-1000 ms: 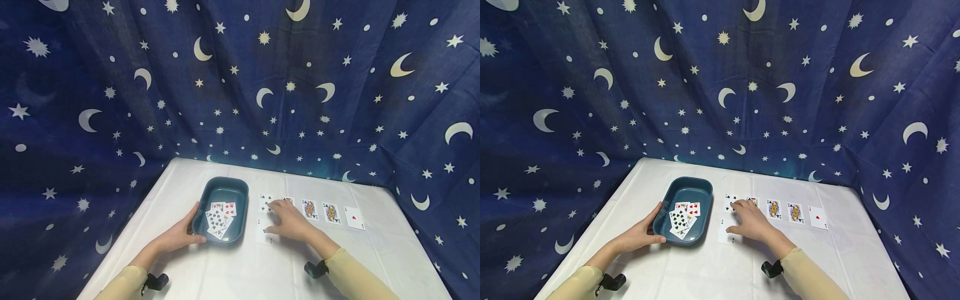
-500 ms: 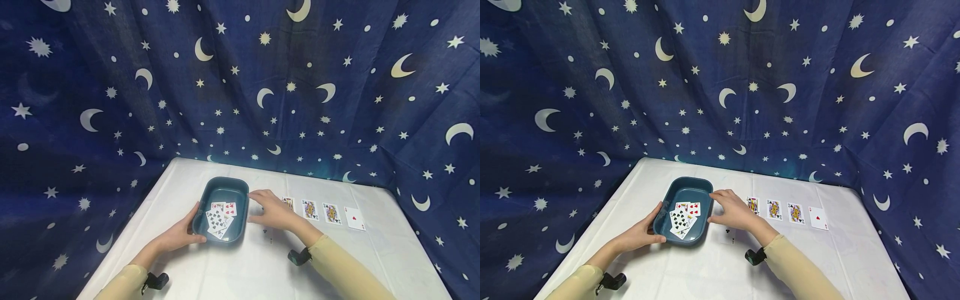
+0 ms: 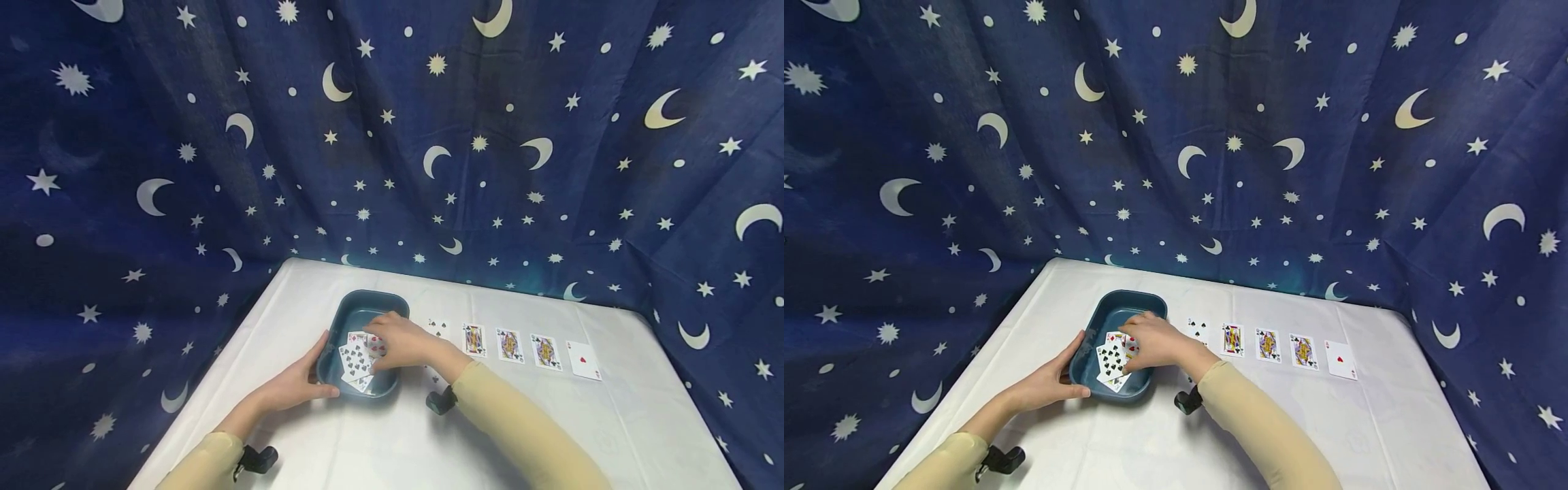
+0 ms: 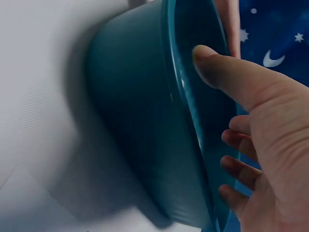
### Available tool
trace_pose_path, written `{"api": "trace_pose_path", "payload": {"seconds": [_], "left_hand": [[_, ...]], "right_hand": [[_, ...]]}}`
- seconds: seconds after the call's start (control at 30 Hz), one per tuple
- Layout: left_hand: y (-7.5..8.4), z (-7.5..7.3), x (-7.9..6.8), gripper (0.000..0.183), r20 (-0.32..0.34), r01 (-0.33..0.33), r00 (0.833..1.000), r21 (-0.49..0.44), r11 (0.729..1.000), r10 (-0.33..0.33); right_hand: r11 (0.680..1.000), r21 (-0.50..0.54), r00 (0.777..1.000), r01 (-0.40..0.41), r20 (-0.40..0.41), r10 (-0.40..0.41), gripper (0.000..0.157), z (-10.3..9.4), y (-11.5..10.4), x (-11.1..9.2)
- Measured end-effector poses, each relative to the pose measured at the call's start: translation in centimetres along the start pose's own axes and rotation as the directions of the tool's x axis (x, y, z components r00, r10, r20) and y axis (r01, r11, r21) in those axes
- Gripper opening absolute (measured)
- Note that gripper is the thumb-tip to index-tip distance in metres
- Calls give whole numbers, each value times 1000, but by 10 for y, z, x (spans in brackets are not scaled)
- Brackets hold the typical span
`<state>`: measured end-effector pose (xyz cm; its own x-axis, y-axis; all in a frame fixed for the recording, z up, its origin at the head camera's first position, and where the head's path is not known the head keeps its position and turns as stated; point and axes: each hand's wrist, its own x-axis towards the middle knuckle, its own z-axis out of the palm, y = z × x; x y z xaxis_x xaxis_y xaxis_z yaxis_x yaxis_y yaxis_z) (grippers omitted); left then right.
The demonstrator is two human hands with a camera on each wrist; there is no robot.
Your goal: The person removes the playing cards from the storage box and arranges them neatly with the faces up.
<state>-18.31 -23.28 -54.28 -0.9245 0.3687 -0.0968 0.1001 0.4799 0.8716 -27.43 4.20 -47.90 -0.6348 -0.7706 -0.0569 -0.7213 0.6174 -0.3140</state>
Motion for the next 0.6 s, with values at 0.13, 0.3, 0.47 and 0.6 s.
{"api": "trace_pose_path", "payload": {"seconds": [0.13,0.3,0.47,0.6], "left_hand": [[0,0,0,120,1,1,1000,7,1000,-1],[0,0,0,121,11,14,1000,17,1000,-14],[0,-1,0,122,6,49,999,33,998,-49],[3,-2,0,122,2,59,998,28,998,-59]], "right_hand": [[999,-39,999,5,53,-3,89,6,-2,10],[997,-73,995,4,103,4,90,10,-4,19],[995,-99,992,-18,122,30,91,17,-4,27],[992,-125,990,-28,136,45,91,20,-4,33]]}}
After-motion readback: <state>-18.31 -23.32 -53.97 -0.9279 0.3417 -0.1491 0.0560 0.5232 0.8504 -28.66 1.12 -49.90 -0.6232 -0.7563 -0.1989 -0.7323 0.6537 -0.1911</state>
